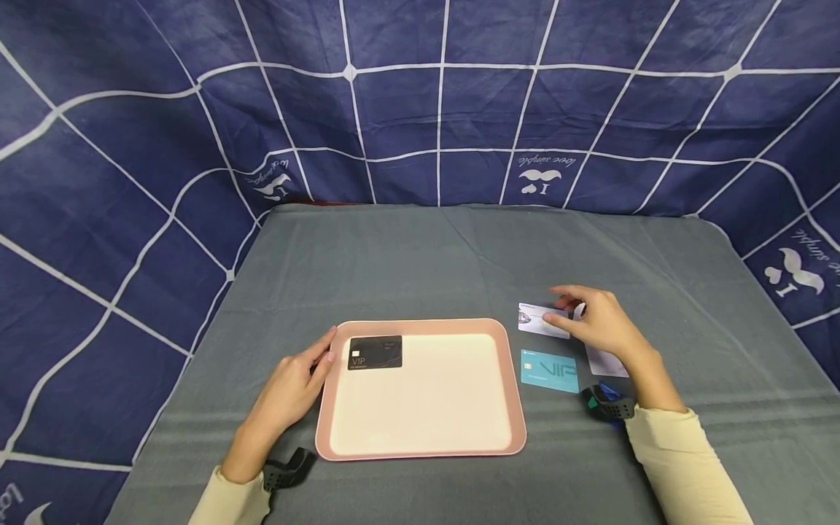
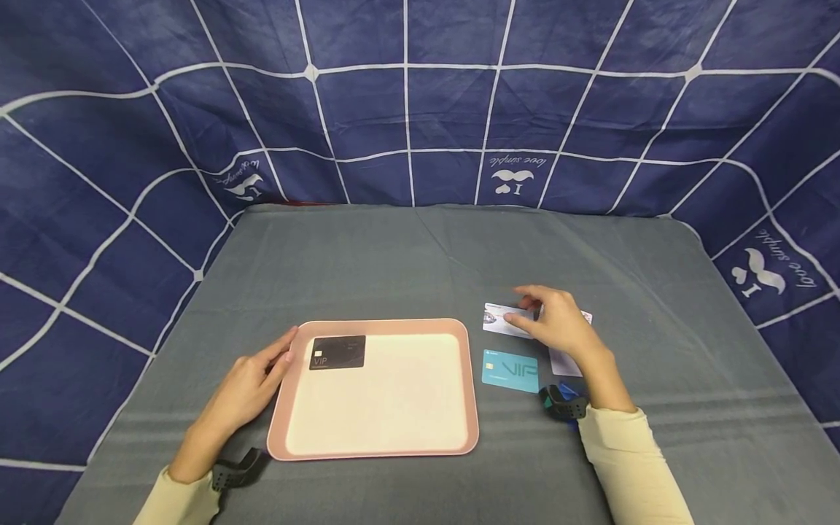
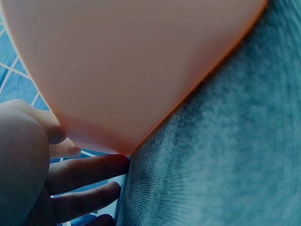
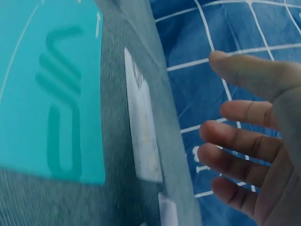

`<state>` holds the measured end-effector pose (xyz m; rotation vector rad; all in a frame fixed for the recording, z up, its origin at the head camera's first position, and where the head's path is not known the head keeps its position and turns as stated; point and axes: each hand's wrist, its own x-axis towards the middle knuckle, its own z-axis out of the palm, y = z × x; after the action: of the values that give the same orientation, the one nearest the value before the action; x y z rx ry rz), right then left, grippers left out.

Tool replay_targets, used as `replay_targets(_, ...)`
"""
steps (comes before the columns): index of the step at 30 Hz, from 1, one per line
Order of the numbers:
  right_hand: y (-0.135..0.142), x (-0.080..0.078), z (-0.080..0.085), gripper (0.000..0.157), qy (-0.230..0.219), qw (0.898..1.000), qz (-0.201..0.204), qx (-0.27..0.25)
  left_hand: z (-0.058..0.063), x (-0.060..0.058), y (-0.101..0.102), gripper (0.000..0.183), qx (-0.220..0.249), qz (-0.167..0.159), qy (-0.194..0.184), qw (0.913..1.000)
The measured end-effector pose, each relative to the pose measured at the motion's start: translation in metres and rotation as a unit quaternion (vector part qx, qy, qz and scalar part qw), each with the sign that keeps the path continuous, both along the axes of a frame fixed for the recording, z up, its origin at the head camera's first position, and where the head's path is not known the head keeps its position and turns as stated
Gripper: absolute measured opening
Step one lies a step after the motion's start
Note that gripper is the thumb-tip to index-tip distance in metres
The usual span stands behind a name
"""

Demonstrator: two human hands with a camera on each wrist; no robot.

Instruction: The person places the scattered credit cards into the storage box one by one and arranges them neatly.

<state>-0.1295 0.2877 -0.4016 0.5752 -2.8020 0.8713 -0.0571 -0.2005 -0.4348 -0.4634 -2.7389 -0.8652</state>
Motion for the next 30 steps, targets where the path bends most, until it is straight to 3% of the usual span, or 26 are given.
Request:
replay_targets(10, 0.018, -0.006, -0.021, 0.056, 0.017, 1.000, 0.016, 0.006, 0.001, 0.001, 0.000, 0.042, -0.001, 0.003, -0.015, 0.9999)
replay_targets(21, 0.034, -0.008, -0.026, 0.069, -0.052, 0.997, -0.031, 0.040, 0.001, 0.000, 0.001, 0.042, 0.000, 0.002, -0.010, 1.0000)
replay_targets(30, 0.037, -0.008, -0.027, 0.072, -0.082, 0.995, -0.028, 0.052, 0.003, 0.000, 0.003, 0.042, -0.002, 0.004, -0.014, 0.9999)
